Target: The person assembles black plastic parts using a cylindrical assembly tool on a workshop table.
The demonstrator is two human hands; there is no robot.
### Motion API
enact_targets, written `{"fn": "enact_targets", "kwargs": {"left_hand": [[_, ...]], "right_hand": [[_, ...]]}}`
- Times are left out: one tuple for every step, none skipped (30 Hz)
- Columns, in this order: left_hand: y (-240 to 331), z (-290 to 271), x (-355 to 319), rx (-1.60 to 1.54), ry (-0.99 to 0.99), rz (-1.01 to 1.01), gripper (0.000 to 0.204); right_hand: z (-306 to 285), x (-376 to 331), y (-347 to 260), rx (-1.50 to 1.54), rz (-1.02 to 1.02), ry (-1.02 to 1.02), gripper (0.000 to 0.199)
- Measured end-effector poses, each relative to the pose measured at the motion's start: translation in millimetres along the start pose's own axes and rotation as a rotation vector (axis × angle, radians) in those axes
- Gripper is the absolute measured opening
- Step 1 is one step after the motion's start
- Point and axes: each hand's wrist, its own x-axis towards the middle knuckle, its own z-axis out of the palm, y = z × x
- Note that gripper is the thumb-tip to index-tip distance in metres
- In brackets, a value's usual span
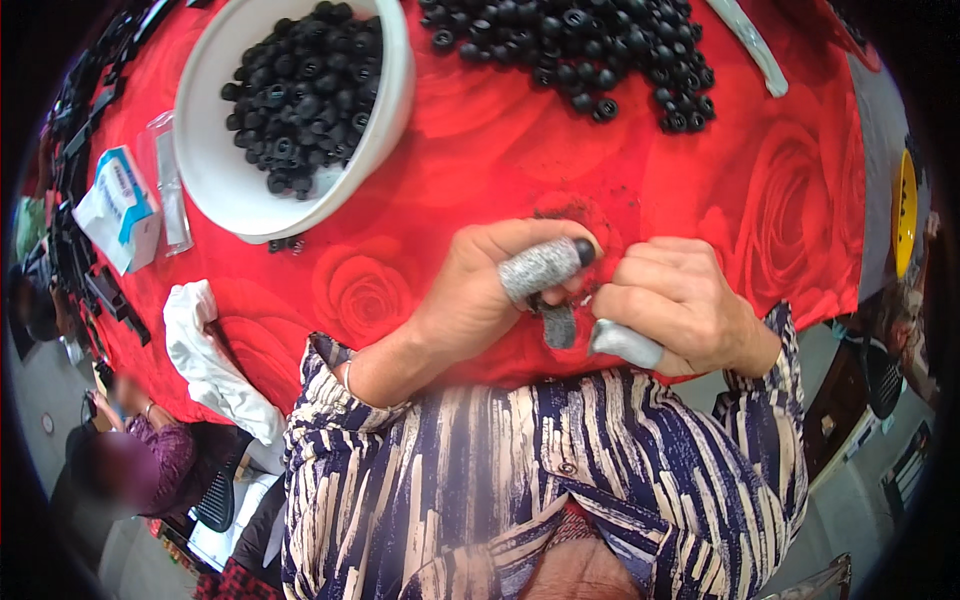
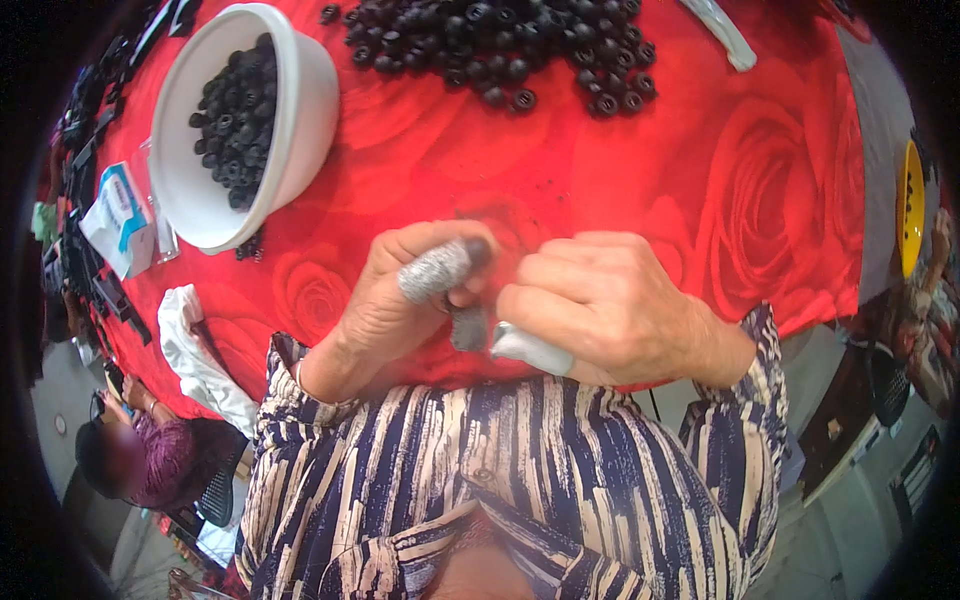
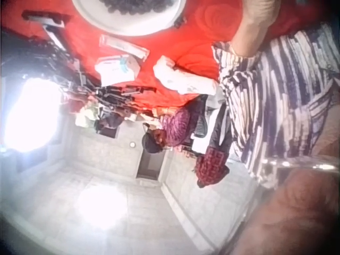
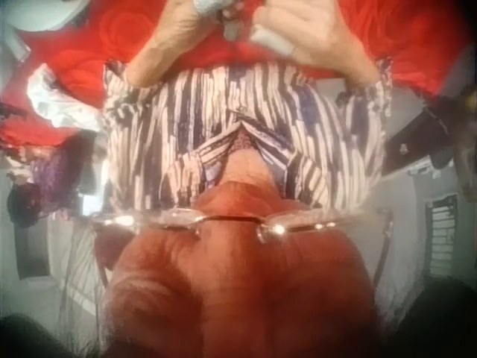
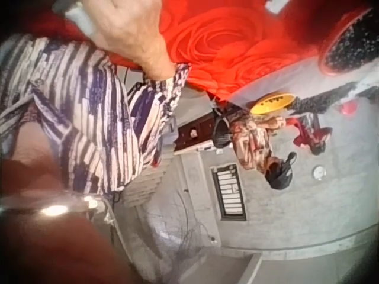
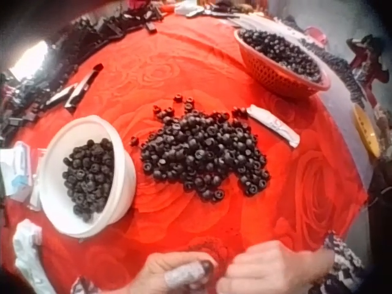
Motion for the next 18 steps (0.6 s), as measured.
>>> {"fn": "enact_targets", "kwargs": {"left_hand": [[-1.6,0.8,1.3,0.020,-0.005,-0.026,0.024],[-3.9,-0.1,0.1,0.041,-0.002,-0.055,0.023],[-4.8,-0.8,-0.9,0.032,-0.022,-0.026,0.023],[-4.9,-2.7,-3.5,0.041,-0.017,-0.015,0.023],[-5.7,-2.6,-3.4,0.033,-0.026,-0.021,0.023],[-6.2,-2.7,-2.8,0.024,-0.035,-0.027,0.023],[-6.6,-2.8,-1.3,0.026,-0.044,-0.026,0.023],[-7.0,-1.6,-1.4,-0.001,-0.063,-0.031,0.023],[-7.6,-0.7,-1.6,-0.028,-0.082,-0.036,0.024],[-8.2,-0.2,-1.9,-0.027,-0.084,-0.036,0.024],[-8.7,-0.7,-1.5,-0.010,-0.073,-0.038,0.024],[-9.4,-1.2,-1.0,0.005,-0.062,-0.042,0.024],[-10.6,-1.6,-0.4,0.007,-0.065,-0.042,0.024],[-12.1,-2.4,-0.3,0.019,-0.062,-0.016,0.024],[-13.0,-2.9,-0.2,0.031,-0.060,0.009,0.024],[-13.2,-3.4,-0.3,0.031,-0.060,0.007,0.024],[-13.2,-3.3,-0.7,0.034,-0.053,0.001,0.024],[-13.0,-3.3,-1.1,0.037,-0.045,-0.005,0.024]], "right_hand": [[-3.1,-0.3,1.3,0.019,0.052,0.091,0.019],[-3.0,-2.7,3.6,0.046,0.105,0.185,0.017],[-5.5,-2.5,5.8,0.109,0.222,0.225,0.017],[-7.2,-0.5,8.4,0.172,0.339,0.264,0.018],[-3.8,-1.0,10.4,0.129,0.343,0.316,0.017],[-1.9,-0.5,8.8,0.119,0.343,0.318,0.017],[0.1,0.5,6.2,0.113,0.321,0.293,0.017],[2.2,1.2,4.0,0.112,0.296,0.268,0.018],[5.2,0.8,4.5,0.129,0.284,0.259,0.018],[6.8,0.0,5.2,0.127,0.284,0.260,0.018],[8.1,-0.2,6.9,0.131,0.302,0.263,0.019],[8.6,-0.4,7.6,0.135,0.321,0.266,0.019],[8.6,-0.4,7.4,0.133,0.321,0.268,0.019],[9.4,-0.3,7.5,0.121,0.321,0.256,0.020],[10.2,-0.4,7.7,0.110,0.321,0.244,0.020],[10.2,-0.7,8.1,0.111,0.323,0.245,0.020],[9.0,-0.8,7.9,0.120,0.328,0.227,0.020],[8.0,-0.9,7.7,0.130,0.332,0.209,0.021]]}}
